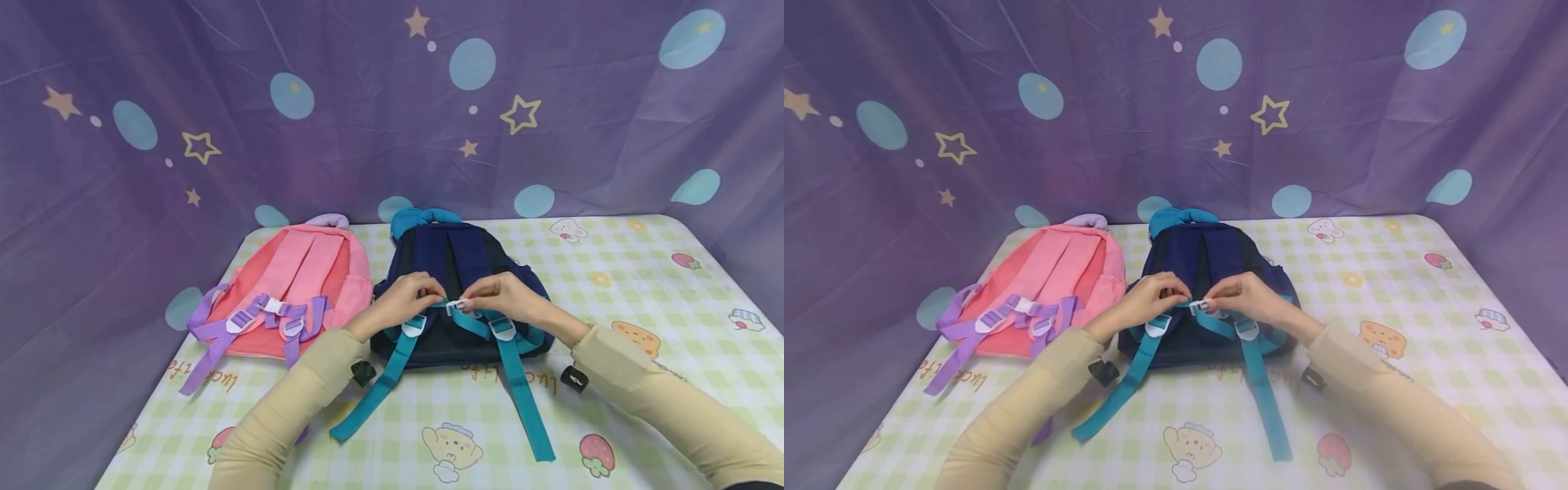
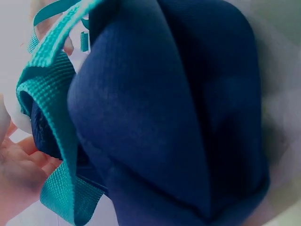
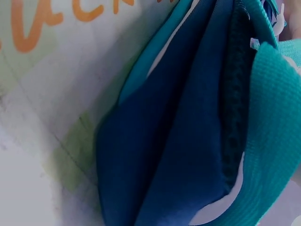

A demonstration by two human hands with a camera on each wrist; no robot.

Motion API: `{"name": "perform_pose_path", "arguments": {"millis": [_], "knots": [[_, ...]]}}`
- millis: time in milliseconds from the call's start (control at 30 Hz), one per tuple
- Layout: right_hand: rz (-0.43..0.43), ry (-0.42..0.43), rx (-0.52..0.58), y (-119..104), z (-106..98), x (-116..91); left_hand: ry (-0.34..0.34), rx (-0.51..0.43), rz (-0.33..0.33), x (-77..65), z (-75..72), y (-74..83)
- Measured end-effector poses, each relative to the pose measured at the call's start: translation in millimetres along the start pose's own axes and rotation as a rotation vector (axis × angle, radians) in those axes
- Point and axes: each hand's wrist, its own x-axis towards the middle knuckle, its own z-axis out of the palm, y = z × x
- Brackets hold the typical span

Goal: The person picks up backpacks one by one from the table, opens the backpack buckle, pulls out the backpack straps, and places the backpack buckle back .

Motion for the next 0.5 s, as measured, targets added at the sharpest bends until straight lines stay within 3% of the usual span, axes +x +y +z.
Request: {"name": "perform_pose_path", "arguments": {"millis": [200, 500], "knots": [[0.004, 0.021, -0.067, -2.7, -0.6, -2.2, 0.048, 0.021, -0.002, -0.4, -1.2, -2.5], [-0.013, -0.005, -0.055, -0.8, -2.7, -4.0, 0.059, 0.017, -0.018, -0.6, -2.4, -3.3]]}}
